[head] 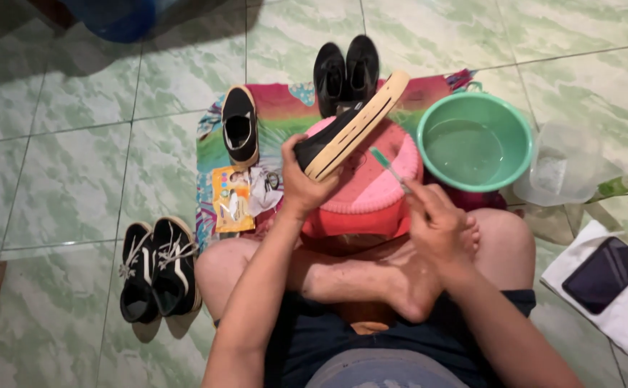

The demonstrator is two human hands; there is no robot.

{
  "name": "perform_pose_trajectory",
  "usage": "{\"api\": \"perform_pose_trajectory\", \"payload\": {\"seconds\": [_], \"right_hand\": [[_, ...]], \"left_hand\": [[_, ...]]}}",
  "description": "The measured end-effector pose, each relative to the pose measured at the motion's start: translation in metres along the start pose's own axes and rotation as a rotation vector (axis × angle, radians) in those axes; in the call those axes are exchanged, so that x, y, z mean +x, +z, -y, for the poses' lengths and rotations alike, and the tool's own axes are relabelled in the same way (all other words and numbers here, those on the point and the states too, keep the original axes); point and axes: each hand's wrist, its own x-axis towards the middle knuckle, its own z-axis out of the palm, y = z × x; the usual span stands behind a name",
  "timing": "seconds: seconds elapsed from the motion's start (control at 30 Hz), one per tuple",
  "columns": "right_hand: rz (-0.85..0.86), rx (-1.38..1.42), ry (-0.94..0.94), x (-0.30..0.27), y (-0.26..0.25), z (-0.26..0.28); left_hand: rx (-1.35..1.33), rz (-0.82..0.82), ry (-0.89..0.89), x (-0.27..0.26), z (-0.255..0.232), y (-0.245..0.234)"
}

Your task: Cleaning the soles and uppers of black sneakers using a toothbrush and water while sitting on the floor.

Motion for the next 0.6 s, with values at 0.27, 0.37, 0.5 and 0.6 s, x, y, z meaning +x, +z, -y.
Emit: {"api": "perform_pose_trajectory", "payload": {"seconds": [0.27,0.37,0.5,0.6], "right_hand": [[0.028,0.021,-0.161,-0.002,0.047,0.021],[-0.052,-0.069,-0.25,0.023,0.038,0.002],[-0.012,-0.092,-0.281,0.018,0.036,0.017],[0.062,-0.178,-0.278,0.02,0.029,0.046]], "left_hand": [[-0.094,0.013,-0.046,-0.004,-0.006,0.003],[-0.094,-0.012,-0.038,-0.004,-0.009,0.004],[-0.15,-0.042,-0.029,-0.009,-0.002,0.005],[-0.218,-0.046,-0.038,0.001,-0.021,0.005]]}}
